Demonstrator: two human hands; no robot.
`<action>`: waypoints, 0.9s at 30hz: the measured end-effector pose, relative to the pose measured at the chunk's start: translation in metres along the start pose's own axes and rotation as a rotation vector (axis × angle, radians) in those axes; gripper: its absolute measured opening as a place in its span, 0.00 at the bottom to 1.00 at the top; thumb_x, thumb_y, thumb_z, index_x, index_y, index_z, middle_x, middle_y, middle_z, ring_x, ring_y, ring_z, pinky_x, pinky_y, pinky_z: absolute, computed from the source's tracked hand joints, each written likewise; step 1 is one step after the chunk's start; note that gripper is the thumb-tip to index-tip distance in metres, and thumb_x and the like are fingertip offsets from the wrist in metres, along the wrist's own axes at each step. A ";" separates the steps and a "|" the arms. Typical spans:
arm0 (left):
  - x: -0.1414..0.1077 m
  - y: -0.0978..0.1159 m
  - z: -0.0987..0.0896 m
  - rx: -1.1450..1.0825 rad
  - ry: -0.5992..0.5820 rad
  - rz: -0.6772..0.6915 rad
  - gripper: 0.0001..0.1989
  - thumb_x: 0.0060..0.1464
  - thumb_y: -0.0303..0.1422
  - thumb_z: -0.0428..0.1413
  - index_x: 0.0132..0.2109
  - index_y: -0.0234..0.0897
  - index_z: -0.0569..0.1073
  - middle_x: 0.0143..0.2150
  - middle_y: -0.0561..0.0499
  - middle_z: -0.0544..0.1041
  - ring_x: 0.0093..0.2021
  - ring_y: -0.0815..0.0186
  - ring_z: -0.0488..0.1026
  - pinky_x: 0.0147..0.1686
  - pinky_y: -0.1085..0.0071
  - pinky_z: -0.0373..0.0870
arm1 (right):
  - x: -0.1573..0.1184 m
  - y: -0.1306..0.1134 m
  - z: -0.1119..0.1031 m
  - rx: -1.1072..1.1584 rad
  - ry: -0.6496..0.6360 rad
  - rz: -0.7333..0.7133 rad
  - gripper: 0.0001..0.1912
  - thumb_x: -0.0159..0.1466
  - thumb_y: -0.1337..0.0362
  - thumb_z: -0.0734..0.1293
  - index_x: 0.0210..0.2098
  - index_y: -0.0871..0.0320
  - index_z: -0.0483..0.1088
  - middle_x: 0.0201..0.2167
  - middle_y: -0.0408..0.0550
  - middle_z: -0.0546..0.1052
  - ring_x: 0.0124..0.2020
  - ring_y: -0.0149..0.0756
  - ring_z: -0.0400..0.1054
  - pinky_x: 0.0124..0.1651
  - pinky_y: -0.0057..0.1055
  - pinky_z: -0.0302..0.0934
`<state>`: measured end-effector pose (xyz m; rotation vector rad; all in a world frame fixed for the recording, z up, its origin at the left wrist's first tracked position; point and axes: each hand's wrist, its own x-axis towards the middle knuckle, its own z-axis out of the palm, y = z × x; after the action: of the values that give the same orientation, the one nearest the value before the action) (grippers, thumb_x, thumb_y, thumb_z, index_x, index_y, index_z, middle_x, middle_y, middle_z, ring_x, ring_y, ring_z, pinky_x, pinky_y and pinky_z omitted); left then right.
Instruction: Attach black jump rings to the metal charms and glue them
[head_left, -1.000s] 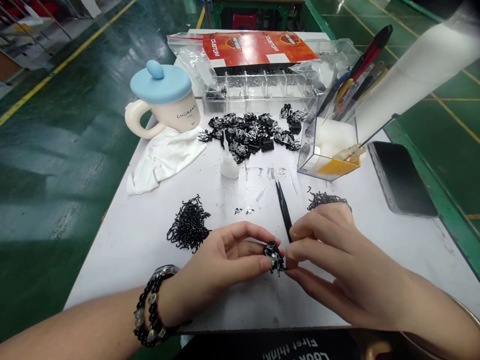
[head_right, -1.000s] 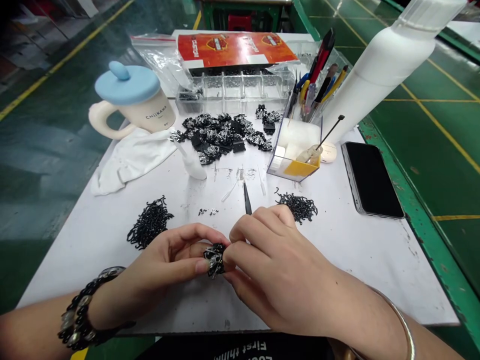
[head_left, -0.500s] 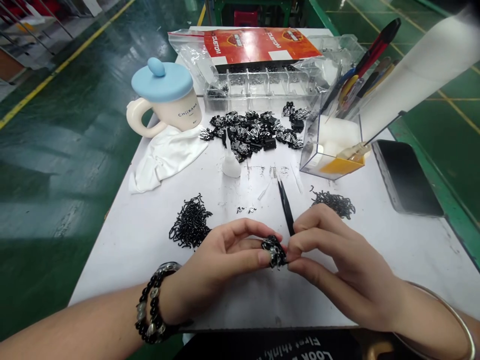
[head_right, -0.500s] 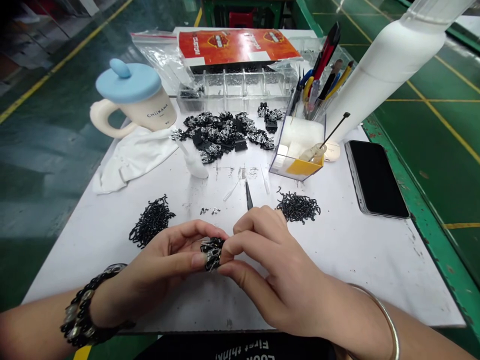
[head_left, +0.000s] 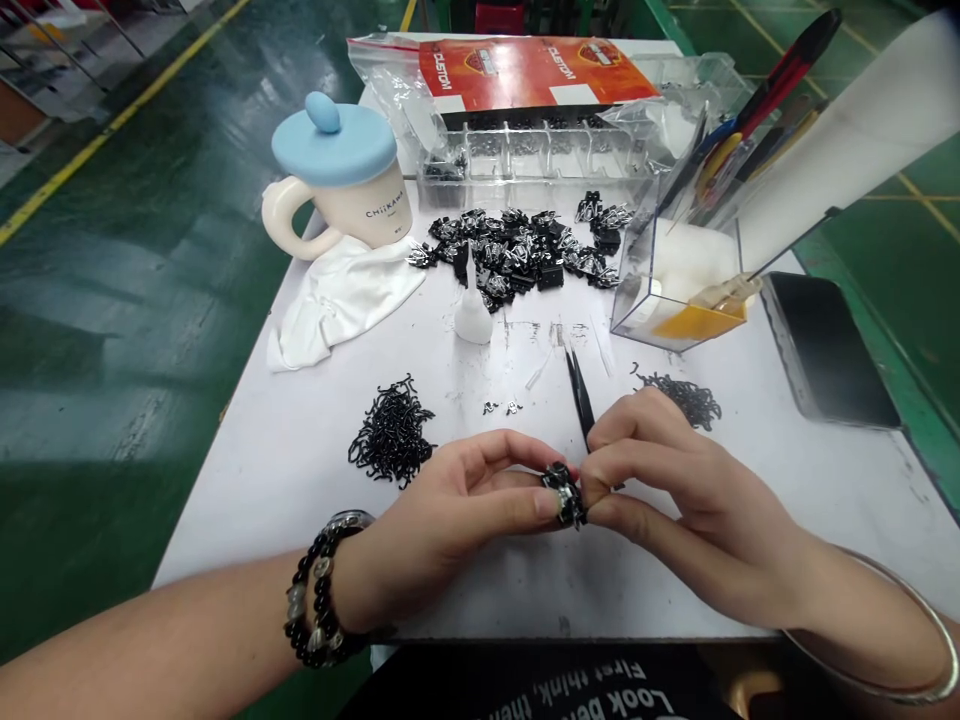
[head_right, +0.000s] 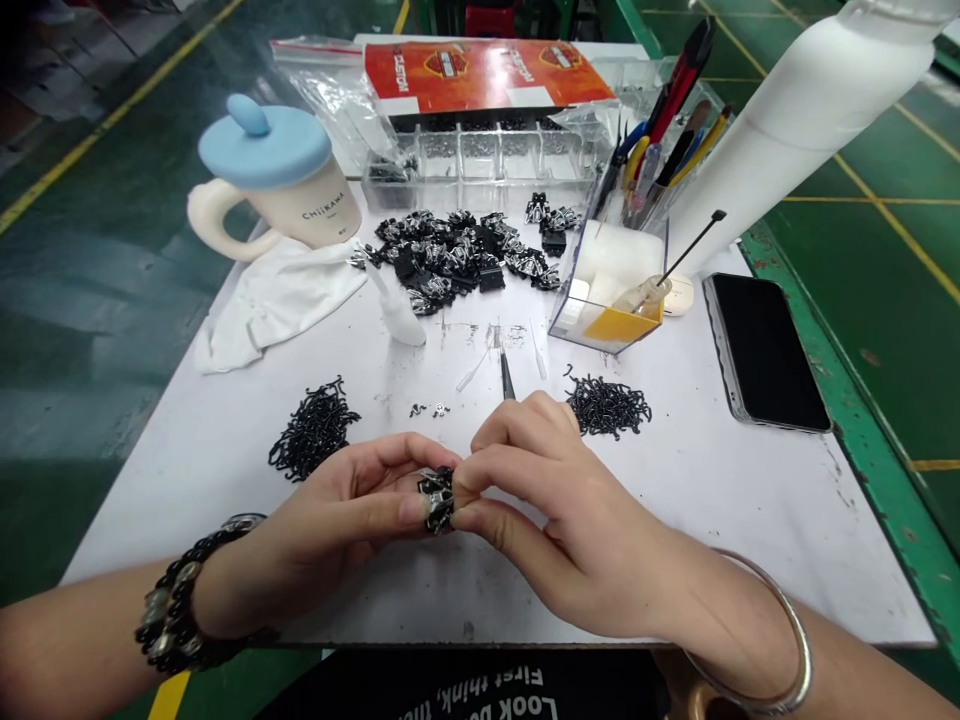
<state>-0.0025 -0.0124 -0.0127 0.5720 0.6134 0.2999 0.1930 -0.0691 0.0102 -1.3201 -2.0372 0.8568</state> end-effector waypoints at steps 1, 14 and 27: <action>0.000 0.000 0.000 0.010 0.001 -0.005 0.11 0.50 0.26 0.62 0.42 0.32 0.73 0.34 0.52 0.77 0.35 0.74 0.73 0.36 0.80 0.67 | 0.000 -0.001 -0.001 -0.016 -0.022 0.010 0.04 0.65 0.68 0.61 0.34 0.55 0.65 0.32 0.45 0.64 0.36 0.34 0.56 0.39 0.35 0.53; 0.000 0.001 0.000 0.055 0.045 0.017 0.12 0.49 0.27 0.63 0.41 0.32 0.73 0.34 0.51 0.77 0.35 0.73 0.73 0.37 0.80 0.67 | -0.001 0.005 0.000 -0.039 0.049 -0.017 0.03 0.61 0.69 0.65 0.33 0.54 0.68 0.30 0.43 0.64 0.35 0.32 0.58 0.37 0.33 0.54; 0.000 0.001 -0.001 -0.059 0.018 0.072 0.11 0.51 0.26 0.61 0.42 0.30 0.72 0.34 0.50 0.77 0.35 0.74 0.74 0.38 0.81 0.70 | -0.001 0.006 0.012 -0.119 0.339 -0.153 0.08 0.58 0.75 0.68 0.36 0.58 0.72 0.27 0.44 0.62 0.30 0.29 0.58 0.31 0.33 0.56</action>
<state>-0.0033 -0.0109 -0.0126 0.5355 0.6007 0.3900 0.1878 -0.0708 -0.0024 -1.2549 -1.9108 0.4162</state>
